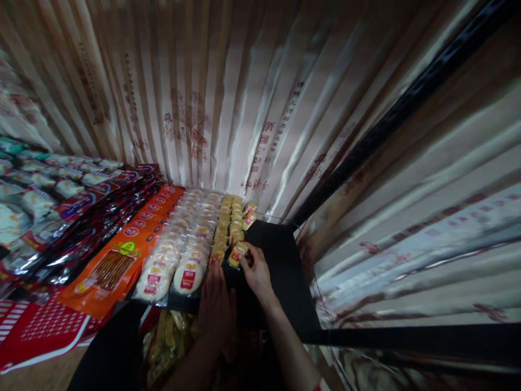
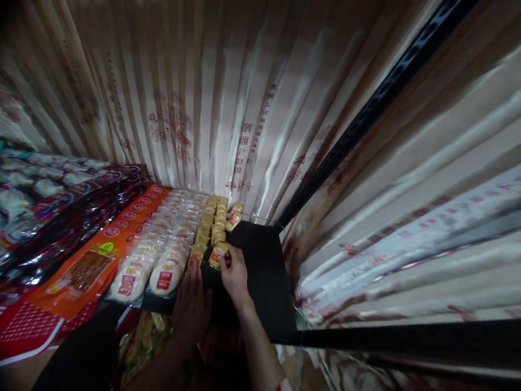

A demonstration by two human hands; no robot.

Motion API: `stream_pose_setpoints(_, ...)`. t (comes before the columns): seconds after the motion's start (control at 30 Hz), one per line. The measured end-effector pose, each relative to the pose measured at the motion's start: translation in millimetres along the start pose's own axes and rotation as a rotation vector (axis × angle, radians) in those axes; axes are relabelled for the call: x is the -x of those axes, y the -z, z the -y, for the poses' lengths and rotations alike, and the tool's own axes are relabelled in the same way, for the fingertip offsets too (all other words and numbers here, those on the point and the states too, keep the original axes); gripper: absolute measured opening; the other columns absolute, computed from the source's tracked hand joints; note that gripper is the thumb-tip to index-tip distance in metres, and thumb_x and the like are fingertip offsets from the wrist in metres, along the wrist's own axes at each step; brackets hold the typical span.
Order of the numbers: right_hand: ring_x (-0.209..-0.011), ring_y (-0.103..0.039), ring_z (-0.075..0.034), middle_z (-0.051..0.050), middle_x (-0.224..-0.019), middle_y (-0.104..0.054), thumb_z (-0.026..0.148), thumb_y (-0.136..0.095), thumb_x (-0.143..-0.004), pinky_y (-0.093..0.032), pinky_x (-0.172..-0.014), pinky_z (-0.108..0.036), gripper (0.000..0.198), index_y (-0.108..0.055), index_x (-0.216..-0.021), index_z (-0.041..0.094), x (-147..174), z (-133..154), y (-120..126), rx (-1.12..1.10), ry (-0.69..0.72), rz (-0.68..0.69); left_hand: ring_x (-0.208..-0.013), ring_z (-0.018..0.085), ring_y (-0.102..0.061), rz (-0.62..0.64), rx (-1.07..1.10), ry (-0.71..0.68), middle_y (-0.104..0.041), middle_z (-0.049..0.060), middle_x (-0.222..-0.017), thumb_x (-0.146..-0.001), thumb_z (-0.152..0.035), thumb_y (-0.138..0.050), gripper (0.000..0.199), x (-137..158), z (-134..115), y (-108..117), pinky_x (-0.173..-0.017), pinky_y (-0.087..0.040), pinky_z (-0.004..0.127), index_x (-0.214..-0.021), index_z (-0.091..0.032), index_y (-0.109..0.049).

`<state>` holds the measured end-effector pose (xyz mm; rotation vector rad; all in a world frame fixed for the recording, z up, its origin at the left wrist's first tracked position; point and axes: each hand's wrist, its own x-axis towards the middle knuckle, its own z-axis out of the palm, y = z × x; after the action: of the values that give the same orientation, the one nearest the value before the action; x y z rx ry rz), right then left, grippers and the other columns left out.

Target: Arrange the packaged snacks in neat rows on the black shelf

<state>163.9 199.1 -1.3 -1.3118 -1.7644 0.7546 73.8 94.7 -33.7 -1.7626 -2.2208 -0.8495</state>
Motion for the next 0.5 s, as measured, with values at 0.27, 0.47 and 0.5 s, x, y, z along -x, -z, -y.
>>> stream_pose_setpoints(0.27, -0.074, -0.059, -0.017, -0.010, -0.103, -0.059, 0.033, -0.051, -0.079, -0.052, -0.072, -0.033, 0.047, -0.050, -0.124, 0.017, 8.6, -1.4, -16.2, -0.052, -0.043, -0.125, -0.127, 0.027, -0.038, -0.008, -0.022, -0.016, -0.040, 0.019, -0.138, -0.086, -0.019, -0.039, 0.057, 1.6, 2.3, -3.1, -0.099, -0.039, 0.041, -0.139, -0.005, -0.024)
stream_pose_setpoints(0.47, -0.083, -0.060, -0.019, -0.010, -0.103, -0.060, 0.034, -0.051, -0.080, -0.051, -0.075, -0.032, 0.037, -0.059, -0.113, 0.020, 7.0, -1.1, -14.4, -0.004, 0.010, -0.148, -0.127, 0.026, -0.038, -0.032, 0.013, -0.009, -0.041, 0.018, -0.138, -0.086, -0.020, -0.039, 0.059, 2.8, 3.0, -4.5, -0.100, -0.038, 0.041, -0.141, -0.007, -0.021)
stream_pose_setpoints(0.5, -0.090, -0.059, -0.020, -0.010, -0.107, -0.059, 0.033, -0.050, -0.081, -0.050, -0.079, -0.034, 0.036, -0.059, -0.114, 0.021, 6.6, -1.3, -13.9, 0.016, 0.026, -0.152, -0.127, 0.026, -0.039, -0.036, 0.014, -0.008, -0.041, 0.018, -0.138, -0.087, -0.020, -0.039, 0.059, 2.6, 2.6, -4.0, -0.100, -0.038, 0.041, -0.141, -0.007, -0.021)
